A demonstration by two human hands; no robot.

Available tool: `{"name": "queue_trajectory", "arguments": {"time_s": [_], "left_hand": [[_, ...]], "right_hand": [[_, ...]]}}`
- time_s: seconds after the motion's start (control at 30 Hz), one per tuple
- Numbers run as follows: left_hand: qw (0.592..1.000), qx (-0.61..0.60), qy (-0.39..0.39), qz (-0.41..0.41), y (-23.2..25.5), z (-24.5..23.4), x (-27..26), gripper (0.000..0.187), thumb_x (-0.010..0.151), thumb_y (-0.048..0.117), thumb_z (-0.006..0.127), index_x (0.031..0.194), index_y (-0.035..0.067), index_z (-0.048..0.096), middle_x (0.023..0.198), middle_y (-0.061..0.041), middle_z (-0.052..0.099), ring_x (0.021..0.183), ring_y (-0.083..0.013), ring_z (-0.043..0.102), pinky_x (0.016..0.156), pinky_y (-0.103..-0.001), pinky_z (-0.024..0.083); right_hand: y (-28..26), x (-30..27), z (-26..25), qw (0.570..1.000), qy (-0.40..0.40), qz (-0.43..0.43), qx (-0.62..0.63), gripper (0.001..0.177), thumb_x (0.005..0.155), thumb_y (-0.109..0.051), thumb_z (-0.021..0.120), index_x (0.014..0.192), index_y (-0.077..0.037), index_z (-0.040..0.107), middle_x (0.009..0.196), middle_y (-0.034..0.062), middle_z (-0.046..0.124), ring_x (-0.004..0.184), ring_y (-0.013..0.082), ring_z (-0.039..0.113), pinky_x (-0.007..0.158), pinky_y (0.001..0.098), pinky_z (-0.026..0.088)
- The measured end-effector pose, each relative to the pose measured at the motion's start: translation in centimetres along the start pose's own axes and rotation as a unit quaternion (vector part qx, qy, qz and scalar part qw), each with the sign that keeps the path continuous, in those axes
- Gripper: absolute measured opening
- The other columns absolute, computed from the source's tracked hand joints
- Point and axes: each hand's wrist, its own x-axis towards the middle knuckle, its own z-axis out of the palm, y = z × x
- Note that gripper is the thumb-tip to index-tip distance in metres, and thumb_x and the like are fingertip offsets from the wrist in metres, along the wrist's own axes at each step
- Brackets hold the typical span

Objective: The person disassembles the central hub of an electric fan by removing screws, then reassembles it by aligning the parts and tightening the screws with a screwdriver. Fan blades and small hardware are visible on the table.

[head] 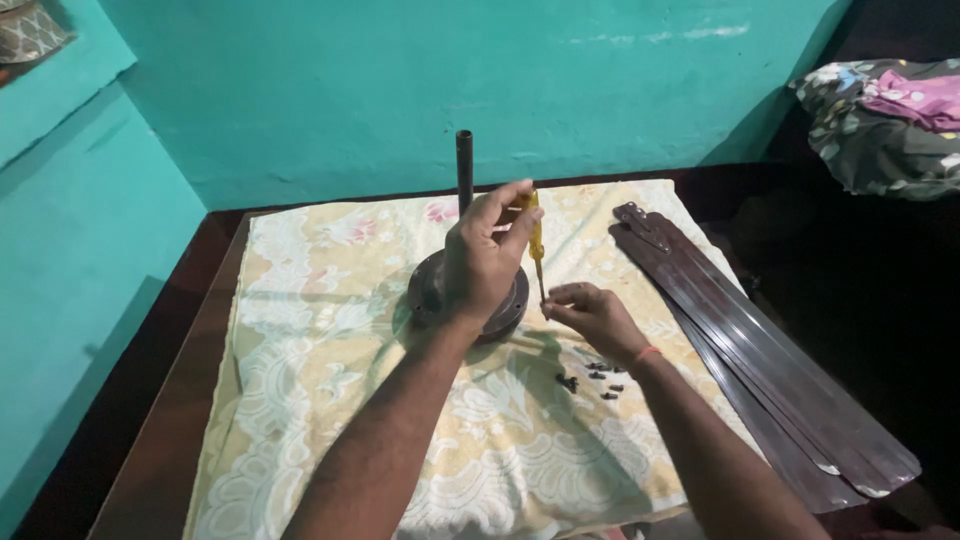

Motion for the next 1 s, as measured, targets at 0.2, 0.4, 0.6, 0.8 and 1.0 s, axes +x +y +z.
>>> {"name": "queue_trajectory", "arguments": {"time_s": [0.2,0.4,0.6,0.8,1.0], "left_hand": [[0.999,0.013,0.021,-0.039,-0.6,-0.1,-1.1,0.028,0.096,0.016,0.075,0.122,0.007,0.072,0.107,-0.008,0.077,0.093,-0.0143,0.078,0.075,-0.026,0.064],[0.998,0.030,0.036,-0.045,-1.8,-1.6,-2.3,0.027,0.096,0.016,0.074,0.121,0.006,0.072,0.105,-0.008,0.076,0.087,-0.0139,0.076,0.073,-0.026,0.062],[0.995,0.076,0.040,-0.045,-4.3,-4.9,-4.1,0.026,0.102,0.019,0.064,0.124,0.007,0.070,0.107,-0.007,0.073,0.087,-0.0141,0.074,0.074,-0.026,0.064],[0.975,0.157,0.144,-0.071,-6.9,-8.5,-7.3,0.026,0.105,0.016,0.062,0.126,0.004,0.071,0.108,-0.009,0.071,0.091,-0.0170,0.070,0.078,-0.030,0.057],[0.919,0.056,0.182,-0.345,-11.9,-8.9,-10.4,0.036,0.103,0.026,0.051,0.130,0.005,0.065,0.107,-0.012,0.071,0.082,-0.0279,0.065,0.074,-0.036,0.053]], "right_hand": [[-2.1,-3.2,-2.8,0.960,-0.051,-0.007,-0.275,0.024,0.085,-0.039,0.078,0.097,-0.020,0.086,0.132,0.0045,0.069,0.114,0.0249,0.069,0.095,0.0382,0.056],[-2.5,-5.9,-2.8,0.919,-0.041,-0.014,-0.393,0.019,0.080,-0.036,0.078,0.095,-0.028,0.087,0.133,-0.0006,0.068,0.130,0.0192,0.054,0.102,0.0453,0.036],[-3.0,-6.3,-2.4,0.898,-0.037,-0.021,-0.437,0.023,0.078,-0.037,0.081,0.099,-0.028,0.086,0.142,0.0014,0.063,0.139,0.0227,0.044,0.104,0.0489,0.028],[-3.8,-4.6,0.1,0.974,-0.002,0.110,-0.196,0.030,0.097,-0.038,0.069,0.115,-0.017,0.080,0.146,0.0000,0.066,0.084,0.0289,0.082,0.076,0.0347,0.060],[0.2,1.2,5.0,0.989,0.098,-0.005,0.115,0.046,0.102,-0.033,0.065,0.135,-0.001,0.064,0.117,0.0127,0.076,0.091,0.0060,0.074,0.072,0.0254,0.061]]}}
